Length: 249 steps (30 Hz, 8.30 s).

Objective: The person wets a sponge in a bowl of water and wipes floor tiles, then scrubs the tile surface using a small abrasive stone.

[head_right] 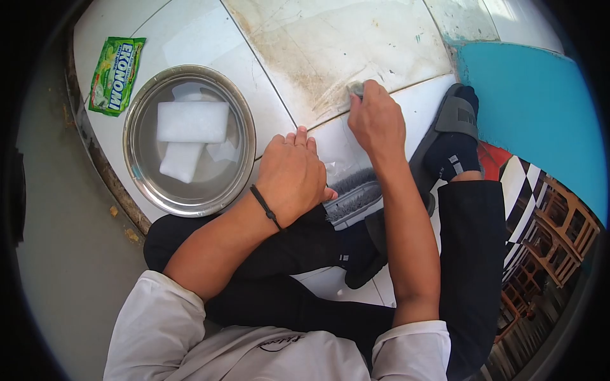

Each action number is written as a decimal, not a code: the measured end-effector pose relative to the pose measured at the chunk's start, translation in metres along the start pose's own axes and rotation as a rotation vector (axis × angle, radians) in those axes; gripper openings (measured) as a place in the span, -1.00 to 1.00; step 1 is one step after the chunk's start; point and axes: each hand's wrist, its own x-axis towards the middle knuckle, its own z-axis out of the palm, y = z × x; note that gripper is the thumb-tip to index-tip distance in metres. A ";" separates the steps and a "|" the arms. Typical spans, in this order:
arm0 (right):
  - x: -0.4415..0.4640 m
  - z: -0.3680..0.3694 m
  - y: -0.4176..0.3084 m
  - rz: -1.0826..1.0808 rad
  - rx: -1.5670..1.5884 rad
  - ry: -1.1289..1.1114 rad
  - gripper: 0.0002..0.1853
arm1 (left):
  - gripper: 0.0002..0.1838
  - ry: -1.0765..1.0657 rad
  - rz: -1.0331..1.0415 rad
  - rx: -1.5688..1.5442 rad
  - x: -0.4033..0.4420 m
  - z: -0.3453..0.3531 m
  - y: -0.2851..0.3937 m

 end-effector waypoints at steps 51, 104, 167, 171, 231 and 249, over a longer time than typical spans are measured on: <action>0.023 -0.010 0.000 0.065 -0.034 -0.025 -0.75 | -0.73 0.119 -0.461 -0.232 -0.044 -0.032 -0.128; -0.001 0.000 -0.051 0.001 0.031 -0.159 -0.74 | -0.55 0.949 0.799 -1.099 -0.210 -0.120 -0.132; 0.004 0.018 -0.081 0.004 0.194 -0.168 -0.72 | -0.63 1.429 0.574 -1.554 -0.127 -0.102 -0.158; -0.015 0.009 -0.047 0.007 0.163 -0.066 -0.72 | -0.59 1.391 0.585 -1.487 -0.121 -0.096 -0.165; 0.033 0.029 -0.069 -0.052 0.238 0.011 -0.79 | -0.61 1.437 0.409 -1.498 -0.094 -0.086 -0.169; 0.003 0.028 -0.083 -0.076 0.261 -0.066 -0.77 | -0.60 1.458 0.401 -1.562 -0.085 -0.082 -0.166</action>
